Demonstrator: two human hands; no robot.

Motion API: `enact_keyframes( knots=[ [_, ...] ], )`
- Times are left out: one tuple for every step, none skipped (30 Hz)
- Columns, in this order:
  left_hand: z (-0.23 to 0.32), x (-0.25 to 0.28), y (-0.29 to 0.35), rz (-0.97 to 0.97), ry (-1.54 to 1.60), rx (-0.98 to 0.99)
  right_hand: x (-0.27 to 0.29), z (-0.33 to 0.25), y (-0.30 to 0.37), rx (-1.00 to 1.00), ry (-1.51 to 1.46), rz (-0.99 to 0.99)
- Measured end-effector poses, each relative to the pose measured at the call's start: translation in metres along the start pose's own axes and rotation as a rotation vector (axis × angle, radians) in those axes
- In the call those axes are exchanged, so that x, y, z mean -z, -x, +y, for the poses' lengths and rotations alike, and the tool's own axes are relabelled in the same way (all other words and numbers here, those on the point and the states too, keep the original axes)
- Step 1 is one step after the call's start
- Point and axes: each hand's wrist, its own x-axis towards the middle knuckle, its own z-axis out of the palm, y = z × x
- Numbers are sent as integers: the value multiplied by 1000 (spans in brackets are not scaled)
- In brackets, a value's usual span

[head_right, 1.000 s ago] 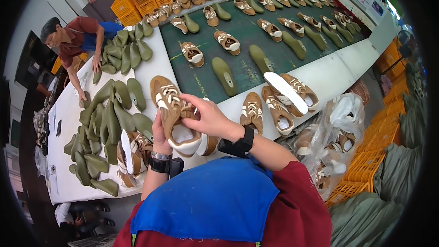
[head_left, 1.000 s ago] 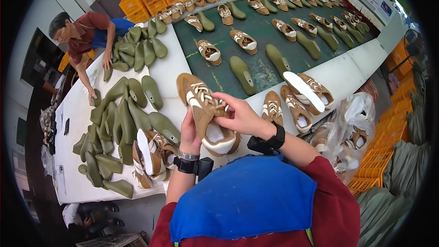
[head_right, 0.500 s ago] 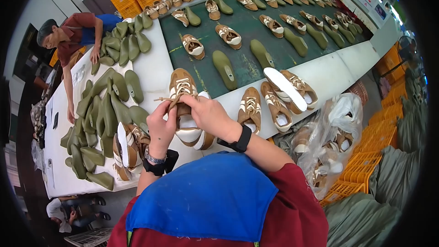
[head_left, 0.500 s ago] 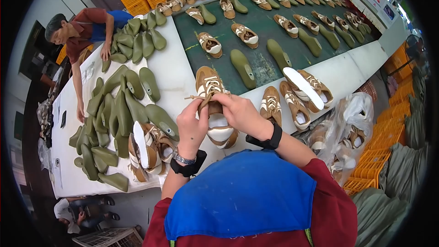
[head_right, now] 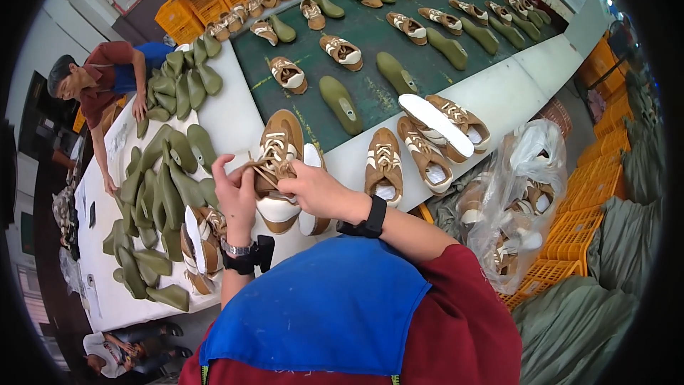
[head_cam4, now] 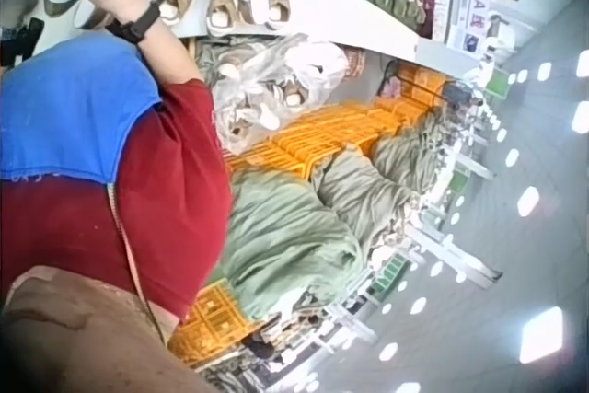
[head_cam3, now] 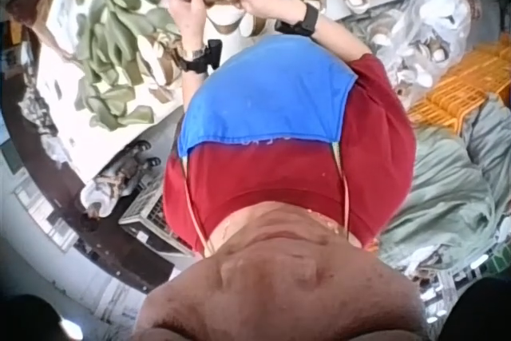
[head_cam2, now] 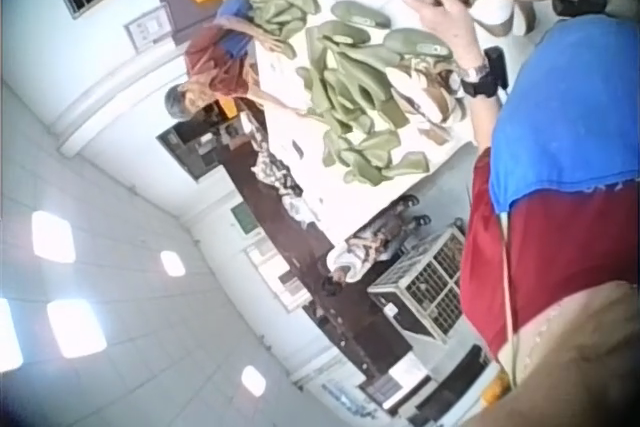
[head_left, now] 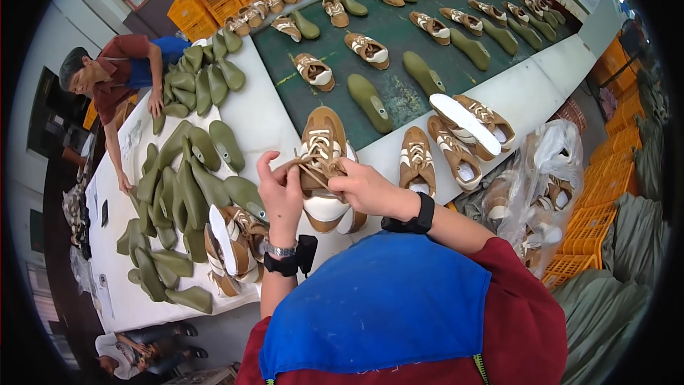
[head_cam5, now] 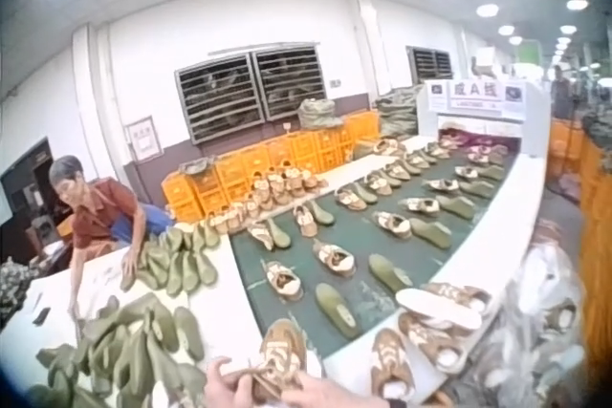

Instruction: The recorder is seen assembling shoe uppers onto shoe lasts and placing them onto a production line conveyor belt.

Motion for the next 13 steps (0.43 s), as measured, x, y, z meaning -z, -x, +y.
enact_keyframes(
  knots=[
    [1, -5, 2, -45, -33, -30, -1, 4, 3, -11, 9, 17],
    [1, -9, -1, -100, -208, -262, -2, 8, 4, -45, 23, 76],
    [2, -12, -5, -155, -375, -502, -2, 9, 6, -83, 40, 137],
    [5, -16, -4, -222, -475, -474, 0, 9, 9, -67, 84, 126],
    [10, -16, 1, -285, -577, -452, 1, 6, 8, -49, 130, 114],
    [8, -17, 3, -269, -586, -426, 0, 6, 10, -27, 156, 121],
    [15, -16, 5, -287, -589, -470, -2, 3, 10, -54, 143, 124],
    [12, -13, 3, -361, -610, -494, -4, 2, 9, -71, 71, 226],
    [13, -13, 6, -350, -568, -540, 1, -2, 6, -99, 34, 277],
    [12, -13, 6, -394, -550, -590, 8, -1, 7, -199, 3, 311],
    [10, -11, 8, -437, -536, -636, 13, 1, 8, -295, -36, 344],
    [7, -12, 11, -502, -517, -642, 19, 9, 11, -389, -147, 342],
    [3, -13, 15, -560, -502, -644, 28, 21, 14, -476, -263, 333]
  ],
)
